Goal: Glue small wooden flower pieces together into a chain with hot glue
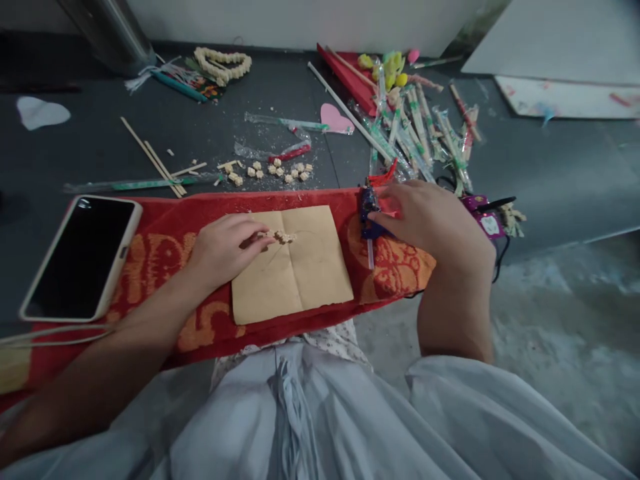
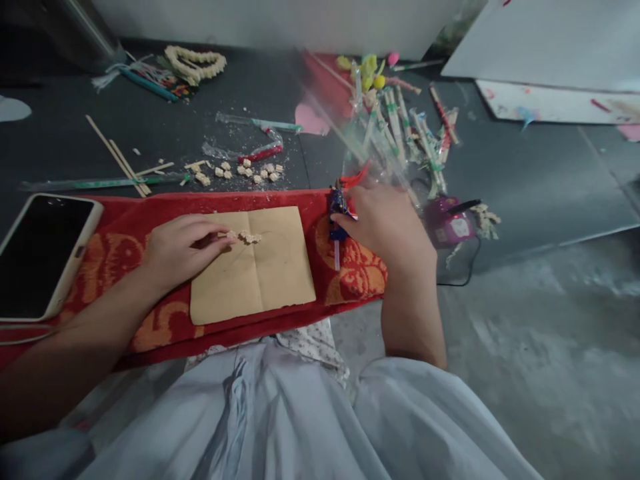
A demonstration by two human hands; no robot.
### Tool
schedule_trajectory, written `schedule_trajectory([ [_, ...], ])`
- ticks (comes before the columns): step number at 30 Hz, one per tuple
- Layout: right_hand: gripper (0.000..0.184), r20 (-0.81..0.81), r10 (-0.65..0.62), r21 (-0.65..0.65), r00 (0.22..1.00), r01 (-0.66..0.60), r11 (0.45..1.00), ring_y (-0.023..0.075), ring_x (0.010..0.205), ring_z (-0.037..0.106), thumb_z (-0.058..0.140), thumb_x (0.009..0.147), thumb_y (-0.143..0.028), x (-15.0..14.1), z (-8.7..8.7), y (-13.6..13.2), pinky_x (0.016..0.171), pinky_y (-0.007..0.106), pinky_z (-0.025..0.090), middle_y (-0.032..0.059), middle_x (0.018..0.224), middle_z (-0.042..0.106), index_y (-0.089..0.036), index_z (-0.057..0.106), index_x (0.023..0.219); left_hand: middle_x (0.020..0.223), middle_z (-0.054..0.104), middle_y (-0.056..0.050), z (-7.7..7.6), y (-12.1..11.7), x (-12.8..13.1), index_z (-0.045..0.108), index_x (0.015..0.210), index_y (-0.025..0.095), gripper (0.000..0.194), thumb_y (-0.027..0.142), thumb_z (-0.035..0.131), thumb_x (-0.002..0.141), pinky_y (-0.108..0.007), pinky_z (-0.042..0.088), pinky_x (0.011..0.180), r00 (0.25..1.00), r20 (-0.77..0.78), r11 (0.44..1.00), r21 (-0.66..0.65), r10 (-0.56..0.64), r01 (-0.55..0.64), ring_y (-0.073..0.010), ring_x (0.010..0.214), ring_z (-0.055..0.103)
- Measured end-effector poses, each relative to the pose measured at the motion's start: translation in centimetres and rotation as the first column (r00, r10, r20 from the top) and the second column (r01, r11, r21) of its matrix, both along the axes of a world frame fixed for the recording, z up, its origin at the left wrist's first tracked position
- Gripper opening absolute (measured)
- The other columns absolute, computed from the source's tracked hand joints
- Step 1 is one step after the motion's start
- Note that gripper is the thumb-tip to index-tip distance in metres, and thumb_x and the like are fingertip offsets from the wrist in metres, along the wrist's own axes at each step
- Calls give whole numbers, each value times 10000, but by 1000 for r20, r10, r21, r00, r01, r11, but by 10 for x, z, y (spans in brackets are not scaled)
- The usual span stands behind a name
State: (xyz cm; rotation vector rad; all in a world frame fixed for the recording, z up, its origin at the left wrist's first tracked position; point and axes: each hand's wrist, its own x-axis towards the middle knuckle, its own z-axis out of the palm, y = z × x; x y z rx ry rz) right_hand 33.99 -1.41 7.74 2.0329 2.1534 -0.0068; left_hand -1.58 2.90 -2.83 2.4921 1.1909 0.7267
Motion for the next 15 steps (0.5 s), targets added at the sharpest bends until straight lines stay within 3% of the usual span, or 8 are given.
schedule_trajectory([
  [2,413,-7,29,4,1000,-29,1000,423,1260,759,648,1102,-411,13,-12,-14,1090,522,594,255,1395,814,-118,783,1360,1072,897,-64,0,1,-1,902,1086,298,271,494,715,1109,-348,671,902,1000,15,1000,18,-3,3,-262,994,843],
  [6,427,-35,-6,-13,999,5,1000,416,1239,743,507,1119,-304,30,-32,-30,1135,557,603,261,1323,784,-103,790,1368,1047,892,-72,-1,3,-2,893,1104,294,289,503,695,1126,-354,664,868,998,48,998,58,-39,36,-260,944,834],
  [11,584,-100,-11,-26,995,9,1000,444,1385,705,549,1079,-248,28,-33,-32,1229,578,582,289,1498,712,-72,670,1623,965,869,-58,-5,5,-1,879,1084,307,291,519,684,1128,-352,646,817,997,75,997,78,-27,21,-239,841,789],
  [15,552,-40,-38,-35,998,36,999,453,1398,701,559,1072,-209,25,-32,-27,1235,566,570,290,1474,710,-48,685,1585,939,857,-54,-7,6,1,879,1065,305,312,538,679,1125,-359,648,829,996,92,997,70,-19,13,-243,852,787],
])
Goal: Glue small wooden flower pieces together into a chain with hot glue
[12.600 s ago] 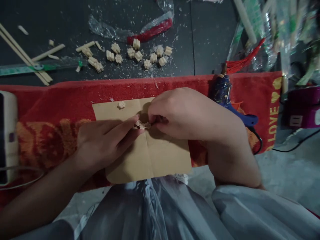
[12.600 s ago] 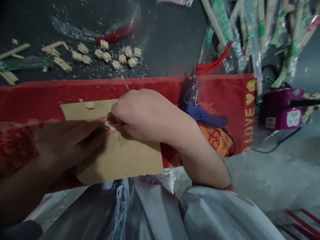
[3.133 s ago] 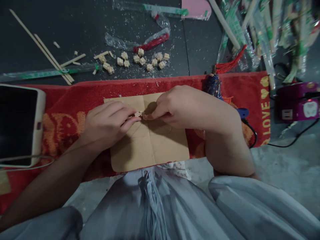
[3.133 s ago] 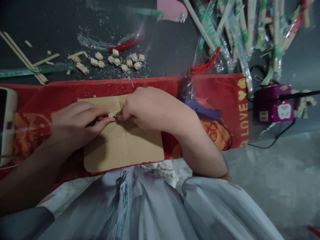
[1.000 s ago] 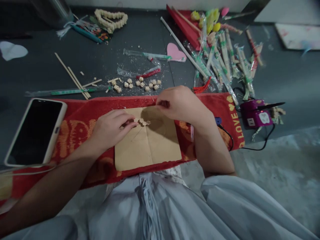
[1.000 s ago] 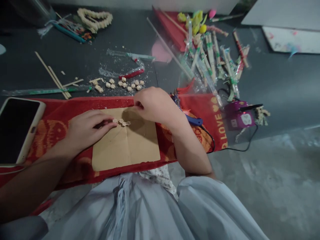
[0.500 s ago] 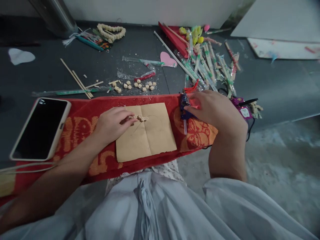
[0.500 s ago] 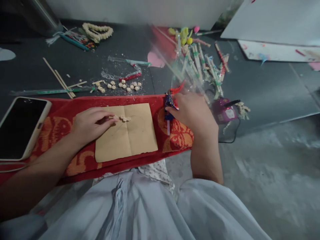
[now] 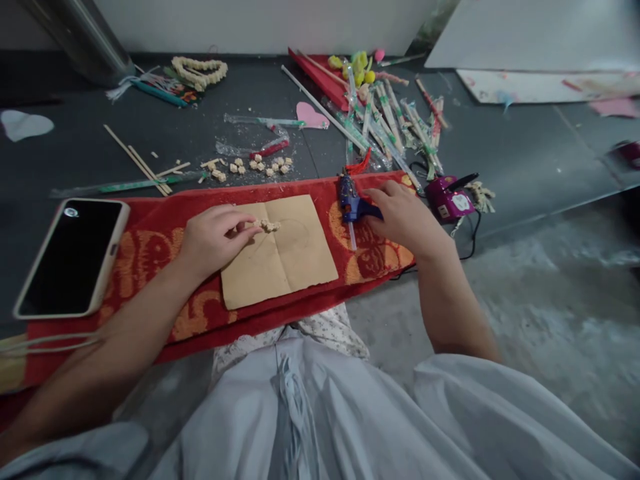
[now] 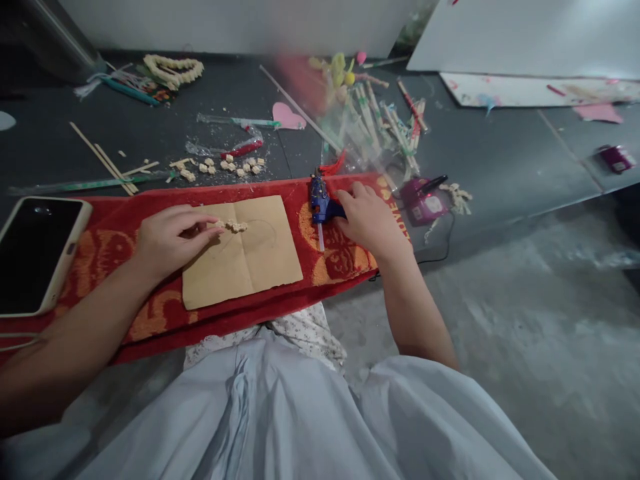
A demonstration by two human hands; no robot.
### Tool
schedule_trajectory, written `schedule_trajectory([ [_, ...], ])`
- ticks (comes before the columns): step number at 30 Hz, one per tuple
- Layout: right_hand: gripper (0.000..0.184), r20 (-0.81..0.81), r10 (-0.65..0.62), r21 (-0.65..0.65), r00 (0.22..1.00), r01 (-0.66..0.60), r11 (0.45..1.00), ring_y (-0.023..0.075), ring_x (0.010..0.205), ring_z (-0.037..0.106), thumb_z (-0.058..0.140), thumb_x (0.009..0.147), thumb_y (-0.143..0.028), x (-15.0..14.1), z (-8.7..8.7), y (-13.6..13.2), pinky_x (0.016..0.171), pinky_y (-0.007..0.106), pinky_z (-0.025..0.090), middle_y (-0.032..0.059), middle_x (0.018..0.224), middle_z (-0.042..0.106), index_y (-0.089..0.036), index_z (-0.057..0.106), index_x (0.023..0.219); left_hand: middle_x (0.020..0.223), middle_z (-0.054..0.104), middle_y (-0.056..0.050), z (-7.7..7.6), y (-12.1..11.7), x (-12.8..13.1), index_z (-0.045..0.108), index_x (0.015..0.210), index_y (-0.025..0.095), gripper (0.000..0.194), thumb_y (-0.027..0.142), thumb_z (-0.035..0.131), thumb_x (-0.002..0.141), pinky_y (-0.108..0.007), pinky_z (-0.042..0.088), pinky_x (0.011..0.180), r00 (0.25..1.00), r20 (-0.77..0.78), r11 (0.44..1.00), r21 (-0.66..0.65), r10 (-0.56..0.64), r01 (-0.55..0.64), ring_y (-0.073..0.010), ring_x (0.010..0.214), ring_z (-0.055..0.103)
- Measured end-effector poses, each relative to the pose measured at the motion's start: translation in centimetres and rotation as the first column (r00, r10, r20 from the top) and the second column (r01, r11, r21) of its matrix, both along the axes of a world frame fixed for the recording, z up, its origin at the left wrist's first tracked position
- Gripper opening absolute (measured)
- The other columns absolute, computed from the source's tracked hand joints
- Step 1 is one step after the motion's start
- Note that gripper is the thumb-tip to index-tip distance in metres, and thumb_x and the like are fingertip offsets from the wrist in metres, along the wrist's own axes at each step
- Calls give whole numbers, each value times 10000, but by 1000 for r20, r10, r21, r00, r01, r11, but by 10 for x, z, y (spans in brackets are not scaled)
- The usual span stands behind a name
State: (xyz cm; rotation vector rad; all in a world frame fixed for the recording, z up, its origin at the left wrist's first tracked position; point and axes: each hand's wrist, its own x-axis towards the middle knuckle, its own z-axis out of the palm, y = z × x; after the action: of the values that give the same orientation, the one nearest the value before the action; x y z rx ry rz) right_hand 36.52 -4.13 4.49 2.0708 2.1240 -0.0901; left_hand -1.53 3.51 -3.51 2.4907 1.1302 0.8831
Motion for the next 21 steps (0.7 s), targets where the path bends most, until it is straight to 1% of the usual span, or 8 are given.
schedule_trajectory([
  [2,502,40,-16,-30,999,18,999,448,1356,717,586,1065,-215,1,-2,3,1186,556,589,287,1443,720,-51,713,1522,938,854,-58,1,1,0,884,1067,300,333,563,687,1118,-371,650,833,1000,-13,1000,-28,-7,7,-251,856,787],
  [5,453,72,-1,-57,997,5,998,436,1306,734,615,1063,-232,5,-6,7,1125,536,601,276,1402,752,-67,719,1471,948,850,-65,3,4,-2,887,1072,291,371,604,690,1110,-381,644,833,999,-31,998,-60,-20,18,-256,847,779],
  [7,430,79,24,-56,997,-20,998,434,1297,737,617,1066,-237,8,-9,10,1116,532,598,273,1372,772,-67,714,1449,940,840,-63,4,5,-2,882,1065,289,381,612,685,1109,-378,636,831,999,-34,998,-63,-20,18,-253,840,771],
  [10,400,75,48,-49,996,-45,998,433,1307,736,597,1061,-214,11,-12,11,1141,533,591,281,1354,780,-55,707,1411,907,816,-53,3,7,-1,874,1047,284,370,589,675,1113,-364,620,822,999,-43,998,-59,-14,11,-246,838,759],
  [14,381,-2,64,2,998,-64,998,432,1306,751,580,1045,-206,18,-15,8,1147,547,606,283,1374,785,-75,691,1385,904,796,-47,3,8,0,871,1038,281,343,555,677,1106,-352,601,813,996,-88,997,-71,-4,-2,-241,836,737],
  [18,361,-114,40,80,993,-31,996,456,1226,773,582,1009,-260,32,-19,5,1054,596,644,280,1369,790,-136,677,1334,898,786,-47,3,8,3,882,1037,268,325,532,699,1088,-351,589,824,990,-139,995,-100,-10,-4,-243,850,725],
  [21,373,-237,67,101,969,-44,994,457,1190,772,583,960,-299,45,-24,5,1015,620,652,264,1332,804,-172,670,1299,881,776,-48,2,8,6,892,1048,263,316,512,702,1088,-353,583,827,986,-164,993,-114,-11,-8,-246,850,720],
])
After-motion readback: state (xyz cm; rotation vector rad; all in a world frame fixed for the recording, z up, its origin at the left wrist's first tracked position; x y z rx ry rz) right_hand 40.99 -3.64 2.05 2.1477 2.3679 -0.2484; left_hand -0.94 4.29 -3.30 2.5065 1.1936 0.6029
